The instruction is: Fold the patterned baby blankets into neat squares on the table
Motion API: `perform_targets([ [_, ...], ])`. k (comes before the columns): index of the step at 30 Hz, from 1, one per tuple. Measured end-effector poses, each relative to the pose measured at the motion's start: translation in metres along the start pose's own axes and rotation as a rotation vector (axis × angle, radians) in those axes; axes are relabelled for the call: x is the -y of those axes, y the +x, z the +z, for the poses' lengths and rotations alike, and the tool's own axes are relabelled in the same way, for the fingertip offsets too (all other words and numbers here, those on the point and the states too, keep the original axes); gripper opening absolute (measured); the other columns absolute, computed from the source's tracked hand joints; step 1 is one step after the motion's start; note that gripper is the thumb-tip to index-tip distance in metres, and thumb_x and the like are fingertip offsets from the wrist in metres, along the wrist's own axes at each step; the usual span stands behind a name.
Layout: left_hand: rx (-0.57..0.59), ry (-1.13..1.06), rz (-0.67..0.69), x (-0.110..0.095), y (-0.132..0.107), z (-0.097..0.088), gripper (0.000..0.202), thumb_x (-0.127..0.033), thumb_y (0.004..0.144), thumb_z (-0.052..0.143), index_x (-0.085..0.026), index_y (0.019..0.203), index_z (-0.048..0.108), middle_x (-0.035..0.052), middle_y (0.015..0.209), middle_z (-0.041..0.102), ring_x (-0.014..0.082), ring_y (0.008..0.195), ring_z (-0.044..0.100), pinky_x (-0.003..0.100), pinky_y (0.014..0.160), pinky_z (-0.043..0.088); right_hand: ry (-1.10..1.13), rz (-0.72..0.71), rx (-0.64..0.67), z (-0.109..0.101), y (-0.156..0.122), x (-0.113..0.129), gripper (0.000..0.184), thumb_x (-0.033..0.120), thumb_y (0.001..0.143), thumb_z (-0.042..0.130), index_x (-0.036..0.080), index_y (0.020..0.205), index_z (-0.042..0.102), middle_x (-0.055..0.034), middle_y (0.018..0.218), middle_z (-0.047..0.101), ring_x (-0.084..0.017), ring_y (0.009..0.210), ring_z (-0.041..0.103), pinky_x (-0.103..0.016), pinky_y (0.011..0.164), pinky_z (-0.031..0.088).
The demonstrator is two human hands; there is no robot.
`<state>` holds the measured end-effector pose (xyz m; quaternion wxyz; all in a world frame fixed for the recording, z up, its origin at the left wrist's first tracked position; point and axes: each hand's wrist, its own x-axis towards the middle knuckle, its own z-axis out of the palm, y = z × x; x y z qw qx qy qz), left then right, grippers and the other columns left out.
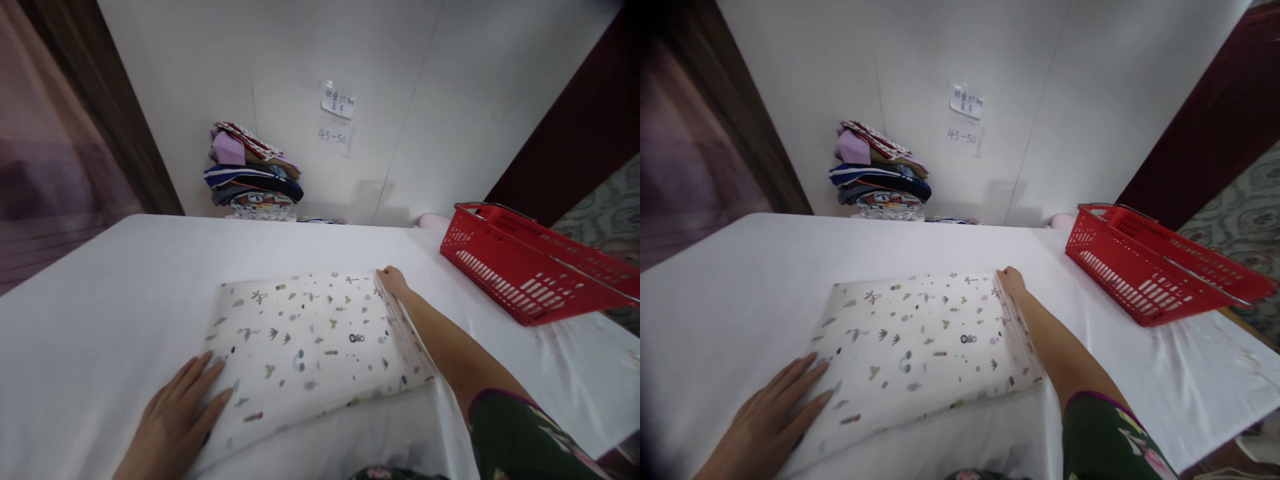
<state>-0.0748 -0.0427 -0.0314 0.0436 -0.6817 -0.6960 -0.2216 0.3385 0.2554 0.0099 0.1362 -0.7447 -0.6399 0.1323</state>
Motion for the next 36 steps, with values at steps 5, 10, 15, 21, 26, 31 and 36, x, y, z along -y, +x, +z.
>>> perform_targets([
  [5, 0.051, 0.001, -0.026, -0.016, 0.0, -0.012, 0.045, -0.048, 0.081, 0.045, -0.026, 0.12, 0.055, 0.0047, 0.134, 0.048, 0.0264, 0.126, 0.04, 0.045, 0.099, 0.04, -0.06, -0.021, 0.037, 0.0, -0.007, -0.002, 0.036, 0.036, 0.087, 0.038, 0.01, 0.097, 0.061, -0.0148, 0.096, 0.064, -0.023, 0.091, 0.057, -0.029, 0.072, 0.039],
  [10, 0.086, -0.027, -0.067, -0.024, -0.001, -0.018, 0.045, -0.046, 0.083, 0.046, -0.023, 0.122, 0.054, 0.0068, 0.136, 0.046, 0.025, 0.128, 0.037, 0.044, 0.102, 0.037, -0.224, -0.218, -0.054, 0.0, -0.013, 0.003, 0.052, 0.043, 0.088, 0.033, 0.009, 0.122, 0.05, -0.0195, 0.121, 0.054, -0.03, 0.111, 0.049, -0.039, 0.088, 0.039],
  [15, 0.141, -0.063, -0.138, -0.032, -0.002, -0.022, 0.044, -0.043, 0.084, 0.047, -0.023, 0.122, 0.053, 0.0069, 0.138, 0.043, 0.0248, 0.13, 0.033, 0.045, 0.105, 0.033, -0.27, -0.635, -0.034, 0.029, -0.034, 0.014, 0.062, 0.05, 0.089, 0.023, 0.014, 0.138, 0.033, -0.0109, 0.145, 0.031, -0.026, 0.134, 0.022, -0.043, 0.107, 0.022],
  [21, 0.18, -0.15, -0.199, -0.034, -0.003, -0.028, 0.044, -0.041, 0.081, 0.052, -0.023, 0.121, 0.054, 0.0067, 0.138, 0.043, 0.0252, 0.131, 0.033, 0.044, 0.107, 0.03, -0.374, -0.599, 0.04, 0.045, -0.048, 0.017, 0.066, 0.055, 0.088, 0.018, 0.015, 0.139, 0.033, -0.0103, 0.147, 0.027, -0.027, 0.135, 0.019, -0.05, 0.107, 0.019],
  [26, 0.18, -0.361, -0.371, -0.021, 0.021, -0.051, 0.045, -0.05, 0.083, 0.045, -0.026, 0.119, 0.056, 0.0016, 0.14, 0.041, 0.0212, 0.123, 0.044, 0.03, 0.093, 0.046, -0.383, -0.685, -0.092, 0.04, -0.062, 0.006, 0.067, 0.054, 0.088, 0.017, 0.013, 0.139, 0.031, -0.0107, 0.148, 0.023, -0.027, 0.137, 0.015, -0.051, 0.108, 0.015],
  [31, 0.161, -0.289, -0.563, -0.008, 0.074, -0.054, 0.048, -0.047, 0.082, 0.046, -0.02, 0.122, 0.052, 0.0069, 0.134, 0.048, 0.0201, 0.112, 0.053, 0.028, 0.09, 0.044, -0.397, -0.592, 0.033, 0.043, -0.065, 0.0, 0.069, 0.057, 0.086, 0.019, 0.013, 0.136, 0.037, -0.0118, 0.146, 0.029, -0.029, 0.134, 0.022, -0.051, 0.105, 0.022],
  [36, 0.235, -0.254, -0.658, -0.005, 0.12, -0.027, 0.052, -0.046, 0.083, 0.044, -0.014, 0.123, 0.049, 0.0132, 0.128, 0.052, 0.0242, 0.113, 0.051, 0.032, 0.094, 0.039, -0.367, -0.664, -0.071, 0.036, -0.078, 0.016, 0.065, 0.054, 0.088, 0.019, 0.016, 0.139, 0.032, -0.0106, 0.149, 0.021, -0.026, 0.137, 0.014, -0.052, 0.107, 0.015],
])
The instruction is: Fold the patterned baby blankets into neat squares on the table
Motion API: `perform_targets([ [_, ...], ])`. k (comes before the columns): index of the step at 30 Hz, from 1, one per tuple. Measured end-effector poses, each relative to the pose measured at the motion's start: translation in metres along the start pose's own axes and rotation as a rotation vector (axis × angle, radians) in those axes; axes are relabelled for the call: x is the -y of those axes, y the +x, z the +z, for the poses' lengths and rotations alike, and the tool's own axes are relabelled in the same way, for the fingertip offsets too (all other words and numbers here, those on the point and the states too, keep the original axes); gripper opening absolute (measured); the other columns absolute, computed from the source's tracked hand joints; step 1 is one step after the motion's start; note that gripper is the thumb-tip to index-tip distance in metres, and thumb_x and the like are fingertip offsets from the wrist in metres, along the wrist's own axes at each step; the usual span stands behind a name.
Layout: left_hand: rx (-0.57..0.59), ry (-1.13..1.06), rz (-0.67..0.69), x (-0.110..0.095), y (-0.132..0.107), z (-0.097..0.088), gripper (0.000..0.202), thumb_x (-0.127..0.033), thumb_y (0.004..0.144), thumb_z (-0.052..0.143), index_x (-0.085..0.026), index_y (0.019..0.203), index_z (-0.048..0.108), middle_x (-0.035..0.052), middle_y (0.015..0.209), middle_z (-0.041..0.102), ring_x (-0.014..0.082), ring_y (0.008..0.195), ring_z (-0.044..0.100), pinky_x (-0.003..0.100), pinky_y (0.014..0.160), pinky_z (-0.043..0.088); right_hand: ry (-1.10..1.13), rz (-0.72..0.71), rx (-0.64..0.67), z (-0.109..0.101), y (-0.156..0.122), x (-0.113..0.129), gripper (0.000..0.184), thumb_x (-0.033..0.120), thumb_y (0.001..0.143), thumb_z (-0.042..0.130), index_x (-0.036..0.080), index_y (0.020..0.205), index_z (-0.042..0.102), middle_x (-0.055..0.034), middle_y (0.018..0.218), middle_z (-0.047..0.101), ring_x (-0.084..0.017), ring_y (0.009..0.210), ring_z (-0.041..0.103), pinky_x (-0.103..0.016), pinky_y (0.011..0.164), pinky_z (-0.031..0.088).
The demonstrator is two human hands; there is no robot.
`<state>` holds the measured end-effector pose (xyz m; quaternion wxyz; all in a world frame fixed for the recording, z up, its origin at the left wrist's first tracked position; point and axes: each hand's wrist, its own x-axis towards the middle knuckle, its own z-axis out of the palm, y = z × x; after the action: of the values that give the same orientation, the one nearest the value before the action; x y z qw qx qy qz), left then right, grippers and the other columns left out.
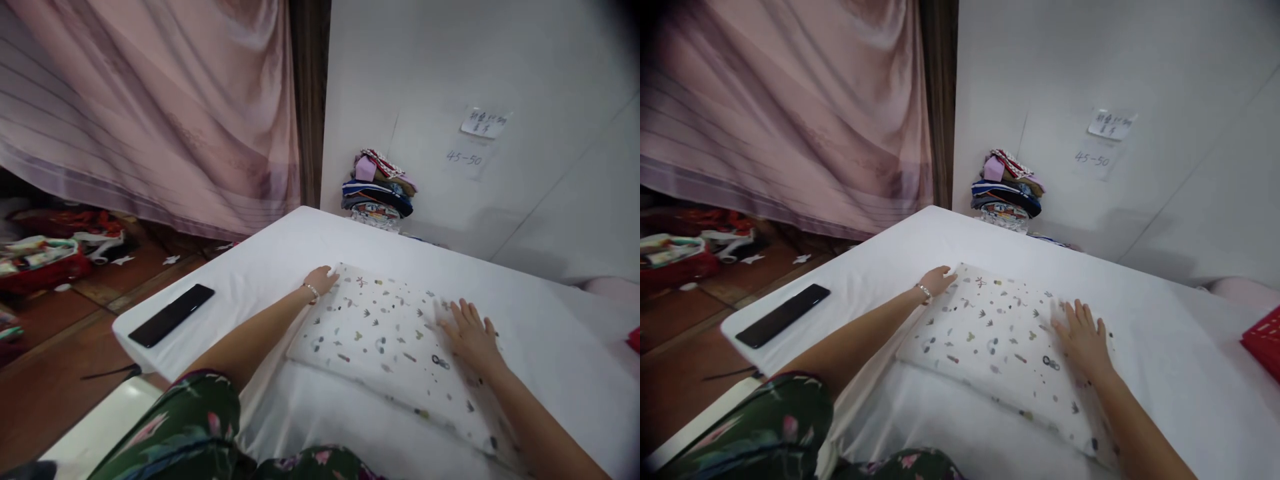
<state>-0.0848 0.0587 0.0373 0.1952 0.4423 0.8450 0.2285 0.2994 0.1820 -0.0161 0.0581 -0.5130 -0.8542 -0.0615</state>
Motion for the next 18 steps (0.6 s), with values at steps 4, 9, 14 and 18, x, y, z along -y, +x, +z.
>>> perform_targets([
  [4, 0.004, 0.012, -0.063, -0.013, 0.027, 0.014, 0.052, -0.046, 0.081, 0.046, -0.009, 0.117, 0.051, 0.0193, 0.121, 0.056, 0.0268, 0.112, 0.052, 0.033, 0.089, 0.04, 0.022, 0.017, 0.117, 0.002, -0.005, 0.006, 0.063, 0.053, 0.089, 0.02, 0.018, 0.14, 0.031, -0.0094, 0.148, 0.023, -0.026, 0.137, 0.016, -0.051, 0.107, 0.017],
  [9, -0.01, 0.013, -0.145, -0.024, 0.048, 0.022, 0.048, -0.042, 0.074, 0.055, -0.006, 0.106, 0.056, 0.0229, 0.113, 0.059, 0.0304, 0.102, 0.057, 0.034, 0.077, 0.043, 0.061, 0.038, 0.205, -0.011, 0.003, 0.017, 0.062, 0.051, 0.09, 0.02, 0.017, 0.14, 0.031, -0.011, 0.149, 0.02, -0.028, 0.137, 0.014, -0.053, 0.106, 0.017],
  [14, -0.076, 0.028, -0.135, -0.034, 0.053, 0.02, 0.031, -0.029, 0.072, 0.058, -0.011, 0.097, 0.058, 0.0172, 0.105, 0.063, 0.0258, 0.098, 0.059, 0.029, 0.072, 0.044, 0.136, -0.05, 0.166, -0.044, 0.021, 0.06, 0.067, 0.057, 0.089, 0.019, 0.017, 0.142, 0.026, -0.0095, 0.151, 0.01, -0.026, 0.138, 0.005, -0.049, 0.109, 0.007],
  [18, -0.132, 0.045, -0.065, -0.038, 0.055, 0.016, 0.027, -0.033, 0.077, 0.051, -0.015, 0.097, 0.054, 0.012, 0.096, 0.065, 0.0235, 0.089, 0.06, 0.029, 0.069, 0.044, 0.243, -0.144, 0.171, -0.042, 0.038, 0.084, 0.073, 0.063, 0.087, 0.017, 0.017, 0.144, 0.02, -0.0094, 0.151, 0.005, -0.025, 0.138, 0.001, -0.049, 0.108, 0.002],
])
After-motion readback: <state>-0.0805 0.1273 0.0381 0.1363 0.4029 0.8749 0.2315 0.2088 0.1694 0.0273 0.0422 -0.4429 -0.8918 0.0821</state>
